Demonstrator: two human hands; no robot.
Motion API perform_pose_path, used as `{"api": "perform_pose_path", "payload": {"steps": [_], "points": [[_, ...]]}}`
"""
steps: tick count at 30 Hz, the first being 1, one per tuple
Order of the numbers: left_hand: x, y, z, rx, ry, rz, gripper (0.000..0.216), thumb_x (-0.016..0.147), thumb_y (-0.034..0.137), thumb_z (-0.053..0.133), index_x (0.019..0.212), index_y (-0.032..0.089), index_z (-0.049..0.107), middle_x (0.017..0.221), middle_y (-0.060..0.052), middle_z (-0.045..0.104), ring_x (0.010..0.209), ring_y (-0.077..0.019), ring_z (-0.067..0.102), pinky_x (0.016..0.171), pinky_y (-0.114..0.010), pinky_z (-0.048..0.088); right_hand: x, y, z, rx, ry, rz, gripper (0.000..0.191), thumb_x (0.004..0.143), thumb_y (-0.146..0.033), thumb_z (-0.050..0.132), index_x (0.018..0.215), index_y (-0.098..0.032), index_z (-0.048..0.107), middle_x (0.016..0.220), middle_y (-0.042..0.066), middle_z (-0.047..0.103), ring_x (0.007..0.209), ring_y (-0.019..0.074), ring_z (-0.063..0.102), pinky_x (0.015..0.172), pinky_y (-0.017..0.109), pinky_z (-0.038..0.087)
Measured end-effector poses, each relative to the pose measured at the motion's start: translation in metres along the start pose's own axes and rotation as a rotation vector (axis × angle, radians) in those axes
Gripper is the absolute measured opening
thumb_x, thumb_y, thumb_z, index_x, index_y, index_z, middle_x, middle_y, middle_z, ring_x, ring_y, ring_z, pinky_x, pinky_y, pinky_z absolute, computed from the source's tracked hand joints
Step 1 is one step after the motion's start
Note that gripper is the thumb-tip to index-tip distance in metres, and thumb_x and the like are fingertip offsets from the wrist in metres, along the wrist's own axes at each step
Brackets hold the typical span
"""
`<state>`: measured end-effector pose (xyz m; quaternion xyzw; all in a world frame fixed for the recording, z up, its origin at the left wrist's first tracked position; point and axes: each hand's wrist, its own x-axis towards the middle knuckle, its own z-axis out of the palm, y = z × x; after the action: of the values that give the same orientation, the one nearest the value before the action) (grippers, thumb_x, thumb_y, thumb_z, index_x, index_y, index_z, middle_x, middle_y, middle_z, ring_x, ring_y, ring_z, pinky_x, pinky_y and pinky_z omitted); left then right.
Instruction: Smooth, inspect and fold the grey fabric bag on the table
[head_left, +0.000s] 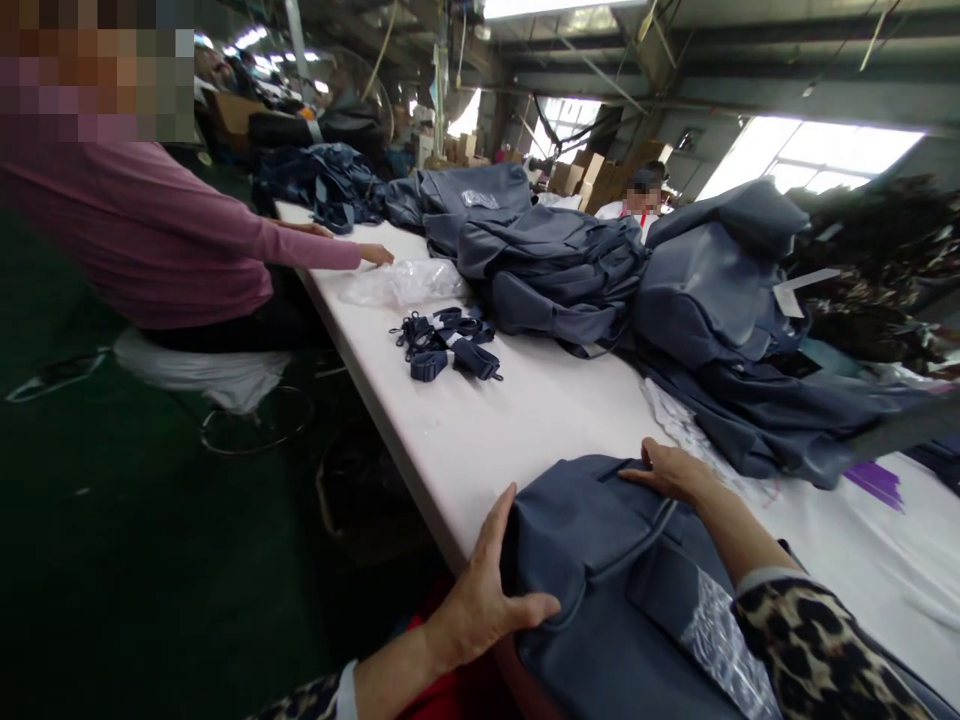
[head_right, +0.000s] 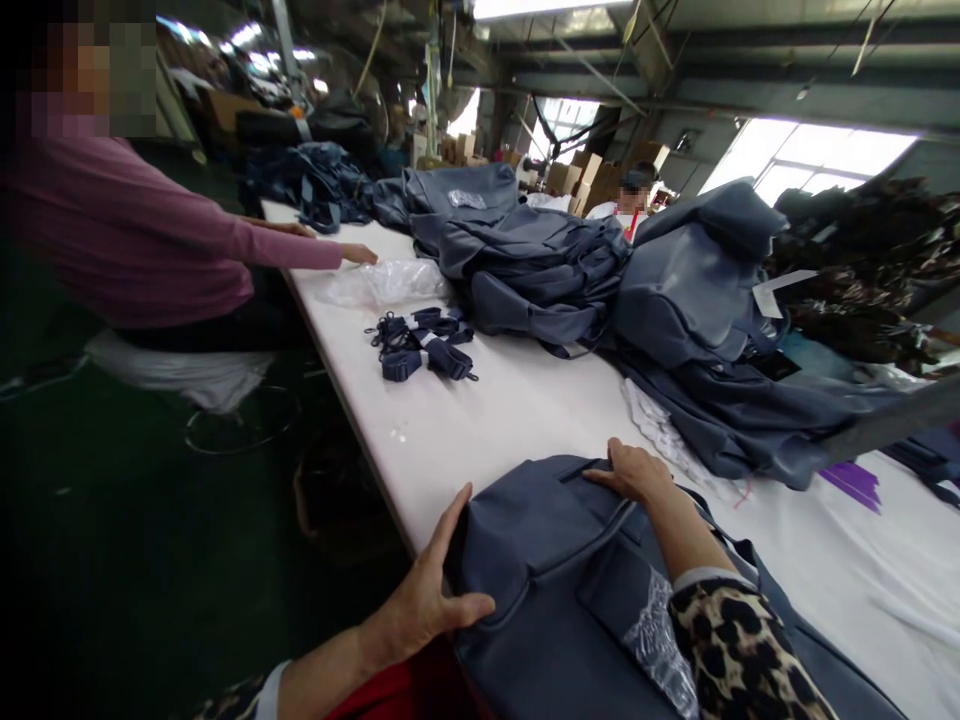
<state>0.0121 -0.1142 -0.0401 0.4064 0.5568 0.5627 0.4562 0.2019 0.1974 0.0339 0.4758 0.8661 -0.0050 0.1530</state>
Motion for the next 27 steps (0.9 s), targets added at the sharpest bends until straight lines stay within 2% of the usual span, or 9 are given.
{"api": "perform_pose_path", "payload": {"steps": [3, 6, 8, 13, 17, 19, 23, 25, 27], "points": [[-0.001, -0.001, 0.001, 0.028, -0.008, -0.012, 0.127, 0.061, 0.035, 0.087, 0.158, 0.032, 0.004, 0.164, -0.006, 0.014, 0.151, -0.0326, 0.009, 0.125, -0.049, 0.005, -0.003, -0.002, 0.015, -0.039, -0.015, 0.041, 0.065, 0.085, -0.076, 0.043, 0.1, -0.016, 0.061, 0.103, 0.02, 0.067, 0.1, 0.0357, 0.063, 0.082, 0.047, 0.046], [-0.001, -0.003, 0.0, 0.062, -0.024, 0.005, 0.135, 0.056, 0.036, 0.09, 0.158, 0.032, 0.001, 0.165, -0.006, 0.005, 0.152, -0.0337, 0.003, 0.124, -0.051, 0.0, -0.004, -0.002, 0.026, -0.037, 0.001, 0.041, 0.067, 0.088, -0.077, 0.036, 0.104, -0.016, 0.059, 0.112, 0.019, 0.064, 0.108, 0.0342, 0.059, 0.086, 0.045, 0.045], [-0.002, -0.004, 0.0, 0.089, -0.038, 0.017, 0.137, 0.055, 0.034, 0.091, 0.158, 0.032, 0.001, 0.166, -0.005, 0.004, 0.152, -0.0335, 0.002, 0.124, -0.052, 0.0, -0.003, 0.0, 0.03, -0.027, 0.003, 0.038, 0.063, 0.089, -0.075, 0.038, 0.102, -0.017, 0.059, 0.112, 0.017, 0.063, 0.108, 0.032, 0.058, 0.084, 0.041, 0.045], [-0.003, -0.004, -0.001, 0.129, -0.045, 0.014, 0.135, 0.056, 0.03, 0.089, 0.158, 0.032, 0.001, 0.166, -0.004, 0.005, 0.152, -0.0329, 0.003, 0.124, -0.051, 0.0, 0.004, 0.003, 0.031, 0.004, -0.033, -0.009, 0.044, 0.09, -0.061, 0.05, 0.08, -0.02, 0.06, 0.093, 0.012, 0.067, 0.094, 0.0284, 0.062, 0.076, 0.037, 0.043], [-0.004, -0.004, -0.004, 0.079, -0.045, 0.051, 0.128, 0.061, 0.044, 0.087, 0.158, 0.03, 0.005, 0.165, -0.005, 0.009, 0.152, -0.0343, 0.006, 0.125, -0.051, 0.003, 0.004, 0.005, 0.03, 0.09, -0.005, -0.064, 0.029, 0.093, -0.044, 0.05, 0.08, -0.02, 0.06, 0.086, 0.009, 0.068, 0.084, 0.0227, 0.062, 0.073, 0.033, 0.044], [-0.004, -0.005, -0.008, 0.041, -0.058, 0.082, 0.11, 0.074, 0.053, 0.077, 0.158, 0.028, 0.01, 0.165, -0.005, 0.012, 0.152, -0.0318, 0.01, 0.125, -0.048, 0.006, -0.003, 0.006, 0.025, 0.135, 0.041, -0.071, 0.026, 0.092, -0.04, 0.049, 0.084, -0.019, 0.062, 0.089, 0.011, 0.068, 0.086, 0.0237, 0.063, 0.076, 0.034, 0.046], [0.003, -0.006, -0.015, 0.008, 0.026, 0.048, 0.071, 0.094, 0.052, 0.053, 0.154, 0.028, 0.026, 0.16, -0.006, 0.029, 0.147, -0.0257, 0.027, 0.123, -0.041, 0.021, -0.043, -0.007, -0.001, 0.32, 0.184, -0.158, 0.043, 0.095, -0.05, 0.042, 0.121, -0.02, 0.058, 0.123, 0.013, 0.064, 0.113, 0.0266, 0.06, 0.091, 0.037, 0.049], [0.011, -0.006, -0.019, 0.014, 0.065, 0.069, 0.062, 0.095, 0.05, 0.054, 0.149, 0.027, 0.035, 0.152, -0.008, 0.041, 0.14, -0.026, 0.039, 0.118, -0.041, 0.032, -0.079, -0.026, -0.016, 0.466, 0.266, -0.295, 0.052, 0.094, -0.058, 0.043, 0.134, -0.025, 0.052, 0.136, 0.01, 0.058, 0.122, 0.0275, 0.057, 0.097, 0.041, 0.05], [0.023, -0.004, -0.022, 0.092, 0.068, 0.138, 0.05, 0.093, 0.047, 0.057, 0.137, 0.025, 0.05, 0.137, -0.009, 0.054, 0.127, -0.026, 0.05, 0.11, -0.04, 0.039, -0.121, -0.052, -0.026, 0.449, 0.318, -0.47, 0.062, 0.091, -0.064, 0.047, 0.143, -0.03, 0.044, 0.143, 0.008, 0.053, 0.127, 0.0288, 0.054, 0.101, 0.043, 0.049]]}}
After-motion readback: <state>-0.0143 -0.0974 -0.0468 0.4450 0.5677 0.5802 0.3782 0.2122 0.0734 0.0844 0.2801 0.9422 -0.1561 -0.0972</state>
